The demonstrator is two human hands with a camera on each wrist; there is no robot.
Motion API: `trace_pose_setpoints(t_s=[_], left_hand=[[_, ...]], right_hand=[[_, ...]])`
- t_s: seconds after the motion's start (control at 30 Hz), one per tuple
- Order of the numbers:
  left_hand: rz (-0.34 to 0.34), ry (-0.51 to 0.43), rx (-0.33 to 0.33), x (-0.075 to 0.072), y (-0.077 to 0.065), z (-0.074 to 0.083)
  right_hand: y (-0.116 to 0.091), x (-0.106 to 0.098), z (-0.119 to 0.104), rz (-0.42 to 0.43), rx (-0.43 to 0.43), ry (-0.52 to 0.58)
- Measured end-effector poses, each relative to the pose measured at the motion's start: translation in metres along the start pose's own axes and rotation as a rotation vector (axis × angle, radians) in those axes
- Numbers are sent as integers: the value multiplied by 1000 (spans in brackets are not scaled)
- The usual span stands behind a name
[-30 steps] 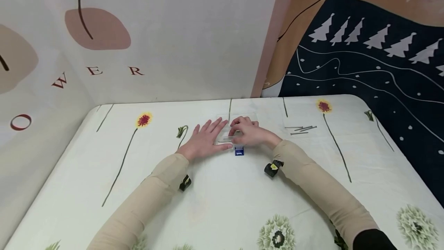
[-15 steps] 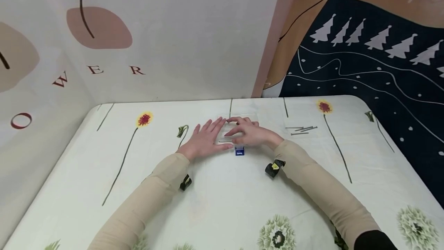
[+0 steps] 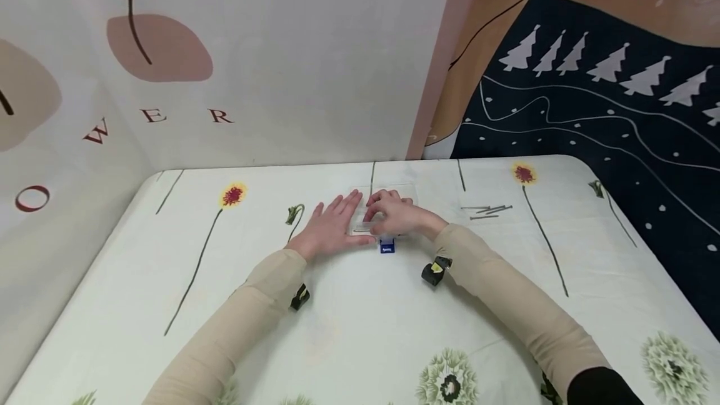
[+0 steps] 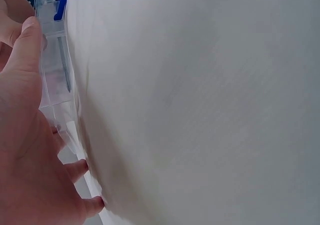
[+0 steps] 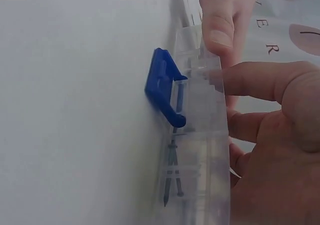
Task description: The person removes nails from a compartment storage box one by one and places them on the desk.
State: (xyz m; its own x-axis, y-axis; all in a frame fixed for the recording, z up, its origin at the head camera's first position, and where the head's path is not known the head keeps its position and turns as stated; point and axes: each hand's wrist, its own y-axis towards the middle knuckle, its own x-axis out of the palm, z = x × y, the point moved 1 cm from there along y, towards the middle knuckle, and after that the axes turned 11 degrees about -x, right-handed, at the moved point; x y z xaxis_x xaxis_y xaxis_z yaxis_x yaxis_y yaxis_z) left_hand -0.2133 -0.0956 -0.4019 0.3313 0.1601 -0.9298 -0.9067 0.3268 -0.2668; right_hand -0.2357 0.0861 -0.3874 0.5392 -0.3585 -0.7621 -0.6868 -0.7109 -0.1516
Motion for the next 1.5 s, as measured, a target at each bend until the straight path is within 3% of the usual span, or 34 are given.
trace_pose_setpoints(t_s=[0.5, 0.83, 1.3, 1.5], left_hand=[[6, -3, 0, 1, 0, 0], [16, -9, 4, 1, 0, 0], [19, -6, 3, 3, 1, -1], [20, 5, 3, 3, 2, -1]], right_hand=[[0, 13, 2, 255, 14, 77], [-6, 13, 3, 386, -52, 175], [-19, 8, 9, 422, -37, 276], [-27, 3, 14, 444, -70, 299]])
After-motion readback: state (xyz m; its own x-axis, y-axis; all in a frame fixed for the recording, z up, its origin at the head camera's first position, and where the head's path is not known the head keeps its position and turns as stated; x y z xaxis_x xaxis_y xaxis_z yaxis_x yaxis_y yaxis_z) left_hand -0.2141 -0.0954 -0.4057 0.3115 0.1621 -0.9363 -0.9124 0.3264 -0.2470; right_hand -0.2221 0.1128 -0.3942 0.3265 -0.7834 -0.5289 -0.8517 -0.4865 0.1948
